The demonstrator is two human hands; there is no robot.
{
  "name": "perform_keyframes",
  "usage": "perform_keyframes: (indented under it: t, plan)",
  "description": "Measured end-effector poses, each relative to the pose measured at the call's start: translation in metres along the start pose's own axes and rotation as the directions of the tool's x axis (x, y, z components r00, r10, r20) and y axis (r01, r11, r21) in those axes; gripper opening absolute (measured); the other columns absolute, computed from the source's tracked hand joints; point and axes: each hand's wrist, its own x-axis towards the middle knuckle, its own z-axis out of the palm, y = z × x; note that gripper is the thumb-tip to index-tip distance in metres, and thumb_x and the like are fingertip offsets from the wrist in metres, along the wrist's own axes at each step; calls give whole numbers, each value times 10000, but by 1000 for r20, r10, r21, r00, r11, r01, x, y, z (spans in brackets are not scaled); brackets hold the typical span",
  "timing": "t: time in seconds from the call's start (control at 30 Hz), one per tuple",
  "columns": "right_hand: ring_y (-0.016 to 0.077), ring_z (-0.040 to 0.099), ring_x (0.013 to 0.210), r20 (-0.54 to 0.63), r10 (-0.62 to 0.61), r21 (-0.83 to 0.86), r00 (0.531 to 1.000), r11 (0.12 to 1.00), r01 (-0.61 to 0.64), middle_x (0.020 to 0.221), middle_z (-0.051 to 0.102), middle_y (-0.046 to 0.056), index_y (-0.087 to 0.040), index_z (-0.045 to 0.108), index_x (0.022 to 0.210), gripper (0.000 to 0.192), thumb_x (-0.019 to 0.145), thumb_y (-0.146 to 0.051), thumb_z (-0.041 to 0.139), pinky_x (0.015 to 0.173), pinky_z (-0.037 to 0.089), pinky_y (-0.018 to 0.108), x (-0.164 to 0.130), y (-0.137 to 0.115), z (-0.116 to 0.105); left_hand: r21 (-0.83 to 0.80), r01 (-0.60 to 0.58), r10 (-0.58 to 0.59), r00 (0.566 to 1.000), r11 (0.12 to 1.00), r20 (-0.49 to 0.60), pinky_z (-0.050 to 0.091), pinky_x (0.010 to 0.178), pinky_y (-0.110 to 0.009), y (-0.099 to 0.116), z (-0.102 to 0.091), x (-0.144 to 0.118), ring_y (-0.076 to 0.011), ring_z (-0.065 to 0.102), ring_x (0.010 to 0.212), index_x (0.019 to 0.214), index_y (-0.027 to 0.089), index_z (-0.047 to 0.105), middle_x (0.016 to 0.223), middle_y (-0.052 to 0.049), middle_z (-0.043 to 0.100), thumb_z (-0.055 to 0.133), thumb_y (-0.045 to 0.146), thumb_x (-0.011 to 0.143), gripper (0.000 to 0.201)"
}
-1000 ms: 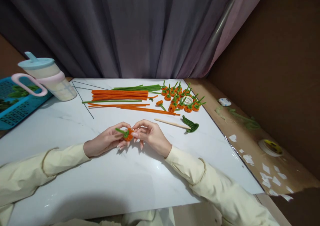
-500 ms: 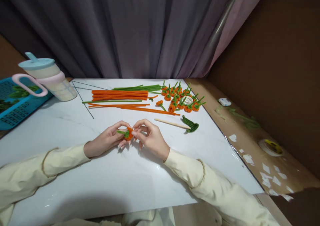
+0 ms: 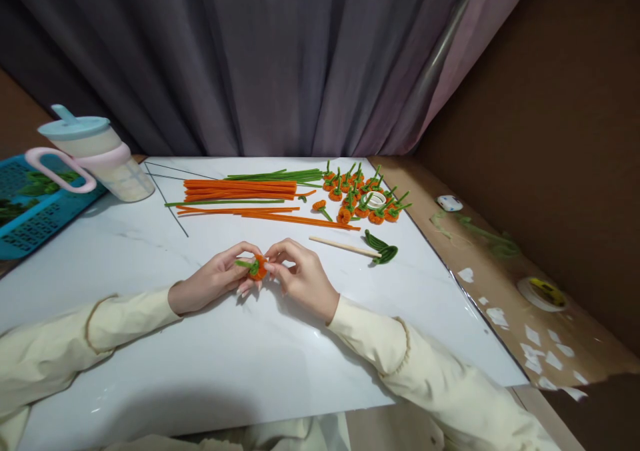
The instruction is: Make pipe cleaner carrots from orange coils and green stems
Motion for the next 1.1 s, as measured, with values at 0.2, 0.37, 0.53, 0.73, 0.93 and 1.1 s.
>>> perform_keyframes:
  t: [0.2, 0.37, 0.53, 0.73, 0.93, 1.1]
  plan:
    - [147, 569, 738, 7, -35, -78, 999, 996, 36, 827, 575, 37, -183, 585, 816, 83, 822, -265, 582, 511, 467, 211, 0, 0, -1, 9, -1, 1, 1000, 1000, 6, 365, 545, -226, -1, -1, 0, -95, 485, 529, 1015, 179, 484, 604, 24, 571, 563, 398, 865, 277]
    - [146, 582, 701, 35, -98, -206, 995, 973, 103, 744, 607, 30, -184, 602, 790, 90, 841, -241, 553, 532, 459, 222, -1, -3, -2, 28, 12, -12, 1000, 1000, 6, 375, 546, -234, -3, -1, -1, -96, 484, 529, 1024, 167, 483, 598, 23, 563, 564, 410, 861, 304]
    - [133, 591, 566, 64, -76, -176, 995, 981, 86, 663, 638, 22, -178, 638, 731, 138, 815, -283, 604, 517, 480, 239, -1, -6, -5, 1, 23, -23, 1000, 1000, -21, 373, 532, -236, -6, -2, -1, -94, 456, 511, 1008, 166, 503, 585, 31, 527, 568, 387, 861, 274]
    - [131, 596, 502, 145, 160, 130, 976, 975, -179, 579, 646, 16, -151, 667, 720, 240, 721, -387, 706, 542, 524, 269, 3, -8, -6, -87, 62, -66, 997, 994, -47, 377, 501, -221, -5, -2, 0, -83, 455, 502, 960, 165, 531, 636, 25, 524, 609, 333, 830, 226]
    - [125, 618, 544, 155, 167, 200, 974, 960, -197, 663, 654, 16, -145, 662, 760, 227, 687, -345, 738, 571, 542, 264, 4, -6, -7, -150, 78, -93, 991, 986, -98, 389, 510, -215, -2, -1, 1, -73, 471, 503, 933, 155, 529, 655, 28, 537, 630, 241, 791, 194]
    - [129, 617, 570, 112, 8, 12, 994, 1000, -9, 739, 646, 23, -169, 662, 769, 133, 755, -300, 685, 564, 540, 259, 3, -5, -7, -175, 83, -102, 989, 981, -105, 392, 504, -211, 2, 2, 2, -71, 471, 496, 917, 153, 526, 627, 36, 532, 640, 232, 775, 199]
